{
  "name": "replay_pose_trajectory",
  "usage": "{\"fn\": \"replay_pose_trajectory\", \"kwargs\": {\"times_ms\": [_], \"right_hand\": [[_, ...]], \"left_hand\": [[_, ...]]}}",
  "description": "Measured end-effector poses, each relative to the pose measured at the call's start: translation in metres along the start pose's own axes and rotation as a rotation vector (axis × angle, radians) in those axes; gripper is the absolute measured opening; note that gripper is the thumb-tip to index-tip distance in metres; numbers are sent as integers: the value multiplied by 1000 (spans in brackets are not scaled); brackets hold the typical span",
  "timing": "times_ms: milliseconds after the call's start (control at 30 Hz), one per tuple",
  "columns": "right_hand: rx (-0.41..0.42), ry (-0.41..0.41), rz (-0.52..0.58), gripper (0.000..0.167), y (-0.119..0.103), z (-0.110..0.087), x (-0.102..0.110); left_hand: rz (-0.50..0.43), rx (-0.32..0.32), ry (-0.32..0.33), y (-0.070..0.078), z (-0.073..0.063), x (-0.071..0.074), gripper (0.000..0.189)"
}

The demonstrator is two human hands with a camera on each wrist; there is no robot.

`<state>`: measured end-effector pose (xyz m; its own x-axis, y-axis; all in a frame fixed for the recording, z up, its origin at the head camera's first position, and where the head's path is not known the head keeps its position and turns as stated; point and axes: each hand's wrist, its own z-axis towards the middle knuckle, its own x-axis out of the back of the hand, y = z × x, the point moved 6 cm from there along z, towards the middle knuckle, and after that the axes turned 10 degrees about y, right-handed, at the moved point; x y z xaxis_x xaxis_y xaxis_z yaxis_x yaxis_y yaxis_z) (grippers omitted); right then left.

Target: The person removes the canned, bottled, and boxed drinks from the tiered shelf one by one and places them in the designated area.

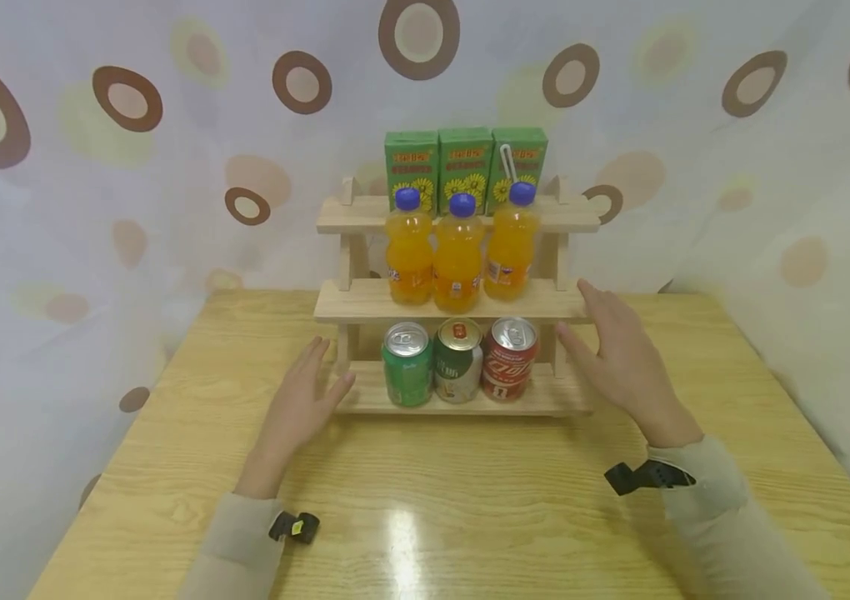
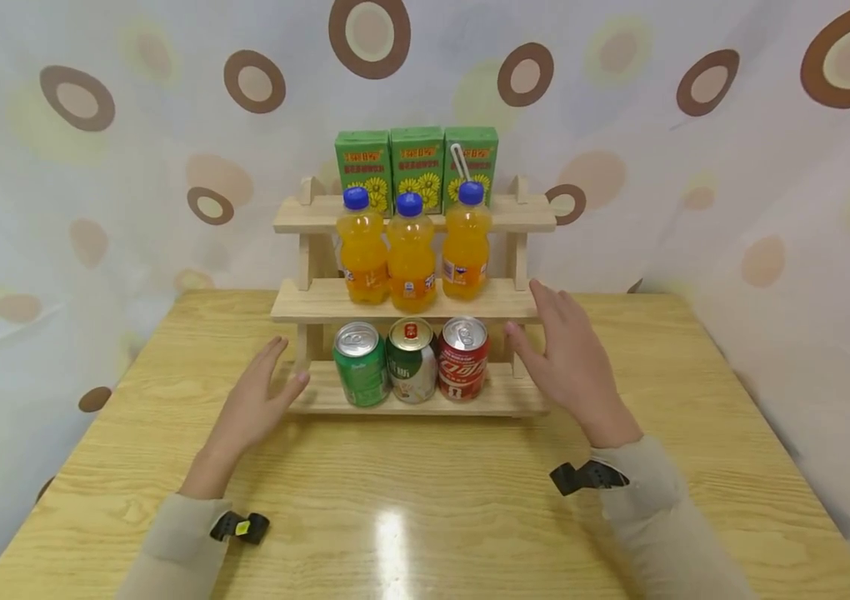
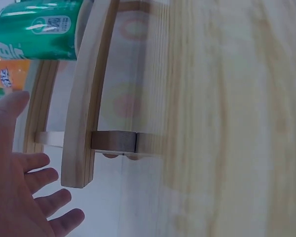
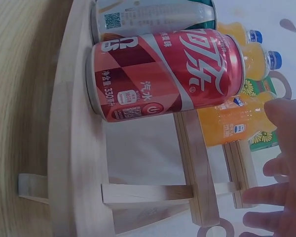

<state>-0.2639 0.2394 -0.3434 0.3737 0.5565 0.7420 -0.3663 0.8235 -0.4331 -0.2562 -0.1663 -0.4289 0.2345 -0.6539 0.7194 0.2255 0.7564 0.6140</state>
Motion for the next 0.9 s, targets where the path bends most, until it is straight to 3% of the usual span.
{"fn": "replay_pose_trajectory", "kwargs": {"times_ms": [633, 900], "right_hand": [[-8, 106, 198, 62, 1, 42, 11], [-5, 151, 271, 54, -1, 61, 14]], "left_hand": [[-233, 115, -14, -16, 3, -17, 75], [-291, 161, -33, -24, 5, -22, 80]]}}
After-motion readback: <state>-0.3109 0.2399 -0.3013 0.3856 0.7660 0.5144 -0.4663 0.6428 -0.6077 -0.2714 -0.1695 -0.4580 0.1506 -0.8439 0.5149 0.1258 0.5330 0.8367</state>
